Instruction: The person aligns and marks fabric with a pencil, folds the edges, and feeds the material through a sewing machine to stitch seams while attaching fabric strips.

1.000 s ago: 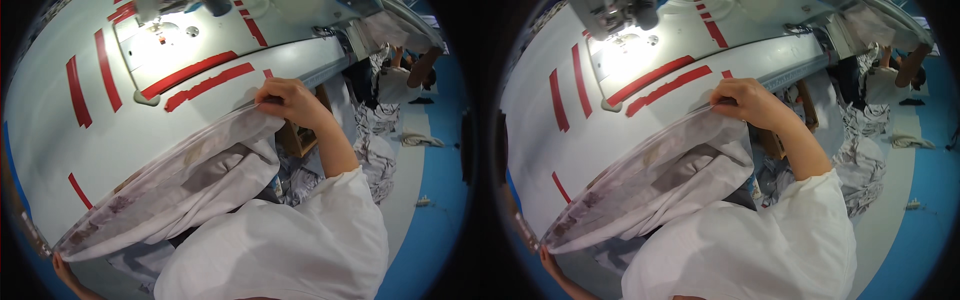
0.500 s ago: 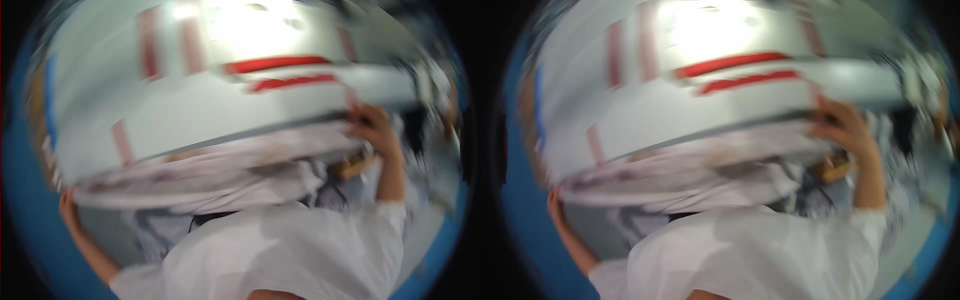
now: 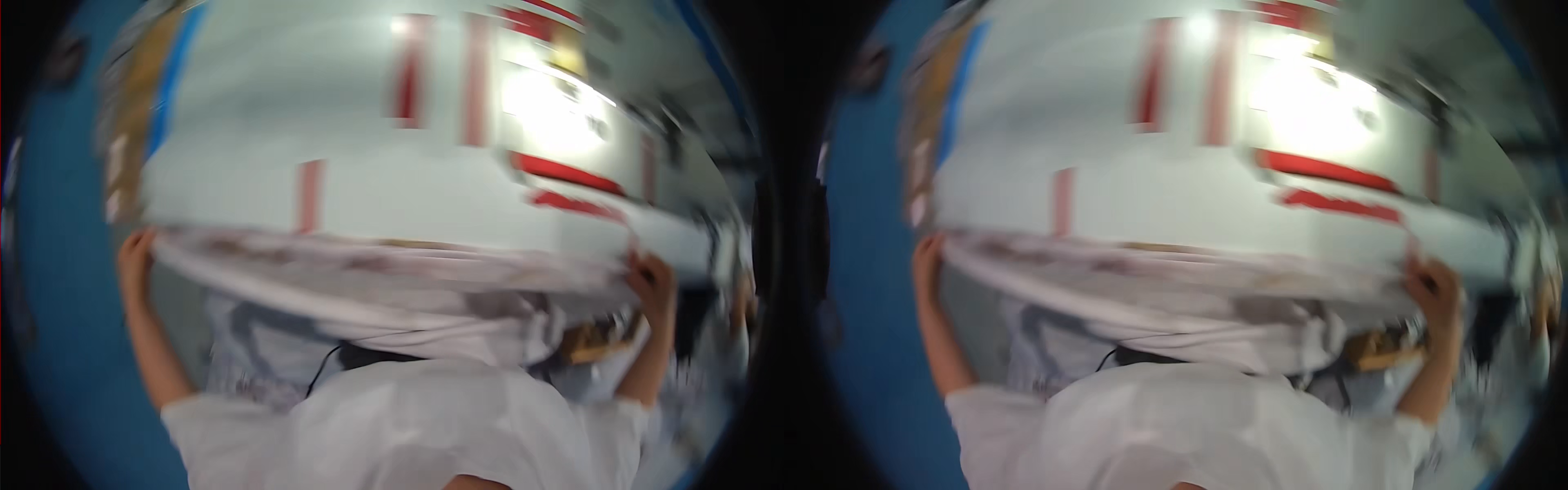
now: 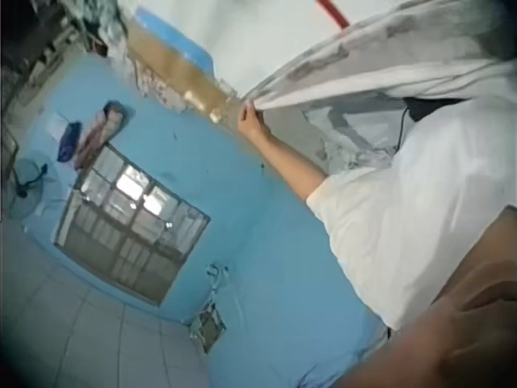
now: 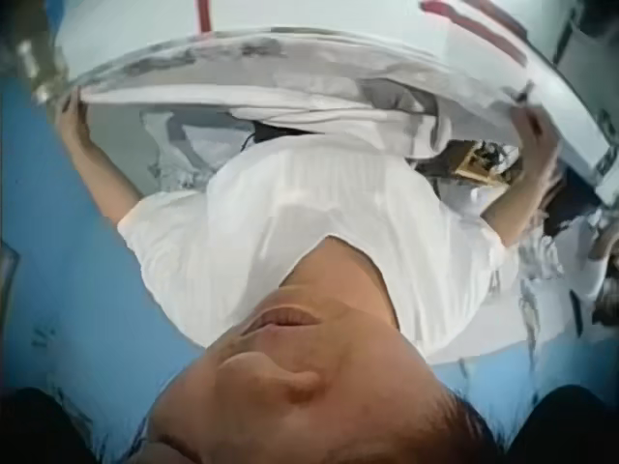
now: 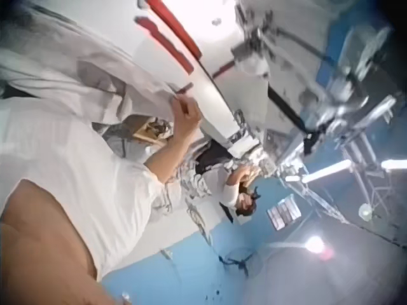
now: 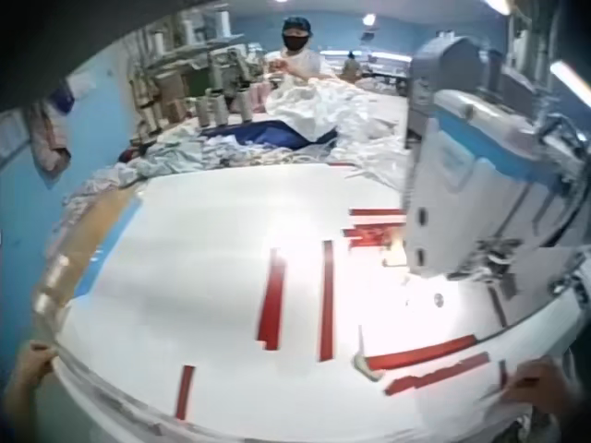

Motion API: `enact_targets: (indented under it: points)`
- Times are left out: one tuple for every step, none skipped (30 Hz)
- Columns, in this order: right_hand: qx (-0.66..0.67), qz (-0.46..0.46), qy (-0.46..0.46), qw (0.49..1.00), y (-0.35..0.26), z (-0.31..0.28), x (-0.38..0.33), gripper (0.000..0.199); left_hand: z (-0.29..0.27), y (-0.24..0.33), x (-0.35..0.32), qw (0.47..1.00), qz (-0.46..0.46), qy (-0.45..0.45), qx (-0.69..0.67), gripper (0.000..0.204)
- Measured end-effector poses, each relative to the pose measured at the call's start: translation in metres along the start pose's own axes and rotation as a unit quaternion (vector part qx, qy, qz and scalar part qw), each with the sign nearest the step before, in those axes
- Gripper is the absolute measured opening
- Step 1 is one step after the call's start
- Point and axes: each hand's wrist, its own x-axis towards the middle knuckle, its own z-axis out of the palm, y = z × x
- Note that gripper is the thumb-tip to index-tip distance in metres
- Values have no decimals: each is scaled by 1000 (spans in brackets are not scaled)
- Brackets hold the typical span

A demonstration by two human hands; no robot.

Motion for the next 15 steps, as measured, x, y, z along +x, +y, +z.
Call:
enact_targets:
  points:
    - [-13, 69, -13, 997, -5, 2, 2, 15, -4, -13, 13, 1000, -15, -16, -17, 25]
    - [-30, 64, -14, 997, -9, 0, -1, 14, -9, -25, 21, 997, -16, -48, -56, 24]
    - [8, 24, -25, 999, -11, 1, 1, 15, -11, -36, 36, 989, -17, -95, -113, 26]
    - [55, 10, -22, 998, -13, -2, 0, 15, -14, -46, 46, 978, -12, -120, -173, 32]
    - [105, -3, -27, 994, -14, -2, 0, 13, -15, -52, 57, 981, -28, -126, -145, 37]
    - [69, -18, -6, 997, -16, -4, -1, 12, -18, -56, 67, 985, -53, -129, -106, 42]
    - [55, -70, -3, 996, -17, -5, -1, 12, -18, -57, 75, 978, -47, -145, -143, 42]
    - [50, -47, 2, 998, -20, -5, -1, 12, -20, -57, 83, 978, -53, -113, -167, 42]
    - [61, -27, -12, 998, -21, -4, 0, 11, -19, -57, 87, 979, -49, -118, -161, 42]
    - [87, -45, -13, 995, -23, -3, 0, 12, -19, -57, 91, 978, -55, -128, -158, 41]
    - [77, -9, -25, 997, -23, -2, 1, 12, -18, -59, 92, 976, -62, -137, -154, 41]
    - [88, -19, -10, 996, -24, -1, 2, 9, -17, -64, 94, 974, -63, -148, -159, 39]
    - [99, -25, 0, 995, -23, 0, 3, 8, -17, -72, 95, 974, -60, -151, -156, 39]
    - [101, -24, 8, 995, -23, 1, 3, 8, -18, -81, 97, 978, -63, -135, -145, 40]
    - [89, -32, 10, 995, -22, 2, 4, 8, -22, -91, 101, 981, -67, -119, -134, 40]
